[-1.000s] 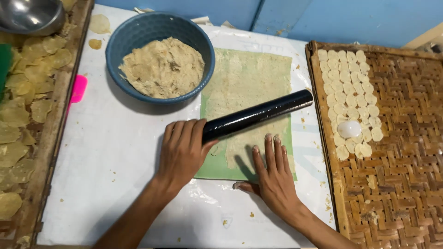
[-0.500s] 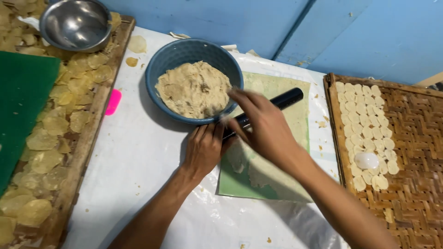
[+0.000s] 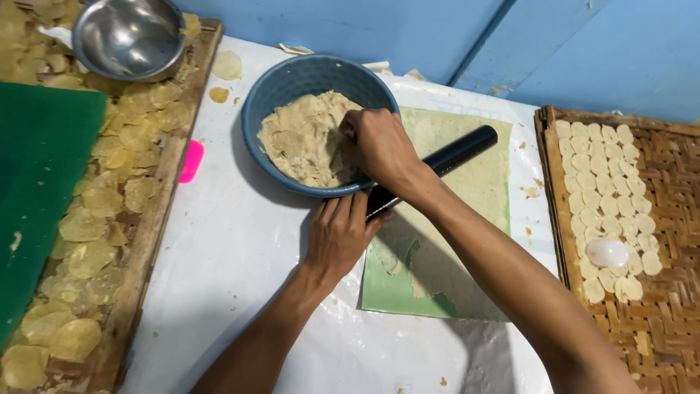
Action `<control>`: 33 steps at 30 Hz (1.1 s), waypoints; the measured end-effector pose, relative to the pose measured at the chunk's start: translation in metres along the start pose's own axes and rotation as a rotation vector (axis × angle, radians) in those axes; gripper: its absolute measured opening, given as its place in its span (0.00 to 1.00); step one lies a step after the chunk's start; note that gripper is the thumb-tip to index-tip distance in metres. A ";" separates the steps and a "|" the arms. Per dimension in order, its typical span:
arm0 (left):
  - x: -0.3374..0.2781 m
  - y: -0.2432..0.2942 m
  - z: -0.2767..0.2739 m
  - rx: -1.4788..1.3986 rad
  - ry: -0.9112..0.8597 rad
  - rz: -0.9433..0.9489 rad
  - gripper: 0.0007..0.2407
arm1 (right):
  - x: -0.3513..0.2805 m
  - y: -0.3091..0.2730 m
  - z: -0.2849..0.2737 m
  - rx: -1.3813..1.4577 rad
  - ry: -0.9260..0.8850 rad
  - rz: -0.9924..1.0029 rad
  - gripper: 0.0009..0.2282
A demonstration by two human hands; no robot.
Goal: Rolling out dough on a mat and arranging small dough circles onto a woven tray.
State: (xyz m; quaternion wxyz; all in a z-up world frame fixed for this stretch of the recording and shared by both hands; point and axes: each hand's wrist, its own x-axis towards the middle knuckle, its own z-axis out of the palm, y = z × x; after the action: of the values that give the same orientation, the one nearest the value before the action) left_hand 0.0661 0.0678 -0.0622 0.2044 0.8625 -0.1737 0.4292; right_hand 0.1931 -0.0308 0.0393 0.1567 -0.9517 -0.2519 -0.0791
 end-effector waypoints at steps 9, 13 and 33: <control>0.001 -0.005 -0.014 -0.041 -0.083 0.018 0.21 | -0.082 -0.020 -0.070 0.604 0.219 0.092 0.12; 0.002 -0.001 -0.018 -0.027 -0.118 -0.003 0.22 | -0.155 -0.022 -0.092 0.603 0.066 0.127 0.10; 0.014 0.011 -0.028 0.017 -0.193 0.005 0.23 | -0.226 0.024 -0.024 0.084 -0.100 0.041 0.10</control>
State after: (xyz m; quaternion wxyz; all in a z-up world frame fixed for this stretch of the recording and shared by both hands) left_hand 0.0502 0.0708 -0.0328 0.1783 0.9011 -0.1912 0.3459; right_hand 0.0088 -0.1615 0.0035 0.1854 -0.9519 -0.2433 -0.0174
